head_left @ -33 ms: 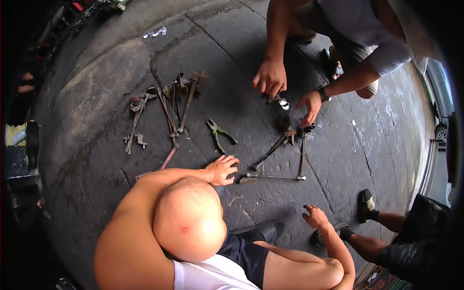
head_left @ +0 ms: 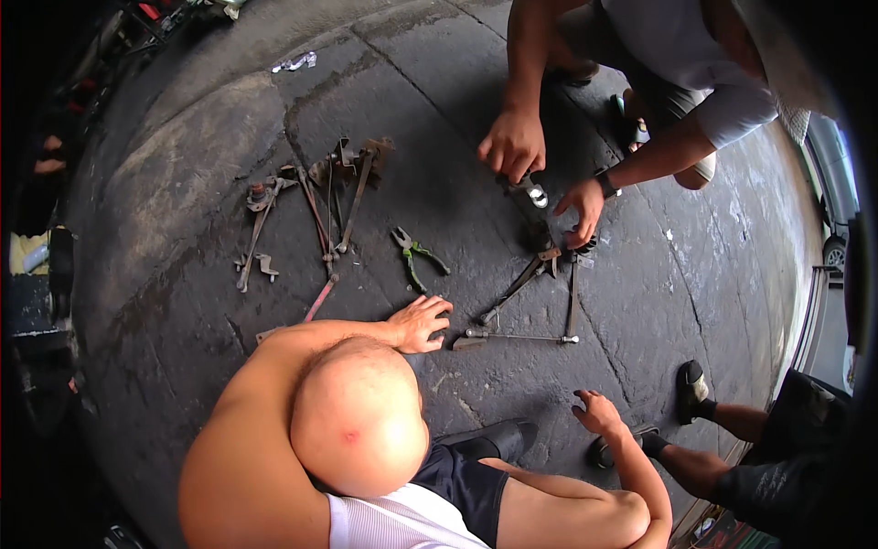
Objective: The person sits on a concrete floor and uses pliers to manipulate and pull at components on a metal mechanical assembly while other people stand around.
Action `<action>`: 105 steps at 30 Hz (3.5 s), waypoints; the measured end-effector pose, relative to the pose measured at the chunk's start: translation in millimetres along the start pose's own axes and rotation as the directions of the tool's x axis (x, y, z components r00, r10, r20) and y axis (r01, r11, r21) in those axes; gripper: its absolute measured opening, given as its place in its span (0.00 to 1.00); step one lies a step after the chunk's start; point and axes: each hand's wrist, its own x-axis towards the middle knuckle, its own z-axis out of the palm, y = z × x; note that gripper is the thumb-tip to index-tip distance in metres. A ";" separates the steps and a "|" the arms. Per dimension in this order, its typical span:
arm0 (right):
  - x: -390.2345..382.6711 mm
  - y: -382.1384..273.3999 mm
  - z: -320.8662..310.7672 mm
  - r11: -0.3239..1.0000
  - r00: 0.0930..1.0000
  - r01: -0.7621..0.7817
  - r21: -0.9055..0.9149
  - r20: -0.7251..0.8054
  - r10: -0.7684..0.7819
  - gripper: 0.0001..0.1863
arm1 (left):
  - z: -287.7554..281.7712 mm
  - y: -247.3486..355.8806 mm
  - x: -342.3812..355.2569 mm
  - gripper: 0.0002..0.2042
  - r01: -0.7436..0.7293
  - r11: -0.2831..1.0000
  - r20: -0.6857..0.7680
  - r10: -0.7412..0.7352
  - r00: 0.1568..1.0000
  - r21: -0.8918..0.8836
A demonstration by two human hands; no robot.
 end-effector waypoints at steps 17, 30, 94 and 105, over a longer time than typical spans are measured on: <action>10.2 17.4 10.1 0.999 0.999 -0.016 -0.034 0.042 0.018 0.26 | -1.3 -1.2 1.4 0.17 0.000 1.000 -0.034 0.001 0.999 0.020; 10.2 24.1 24.9 0.998 0.995 -0.056 -0.015 0.084 0.057 0.26 | -2.2 -1.8 2.3 0.16 0.004 1.000 -0.021 -0.003 1.000 0.011; 78.3 -5.3 -72.9 0.990 0.998 0.069 -0.126 -0.006 -0.070 0.29 | -289.2 272.4 43.5 0.38 -0.417 0.887 0.324 0.342 0.882 0.199; 87.2 -6.7 -83.9 0.992 0.996 0.075 -0.099 -0.033 -0.079 0.29 | -286.1 270.9 51.1 0.37 -0.409 0.892 0.300 0.344 0.890 0.192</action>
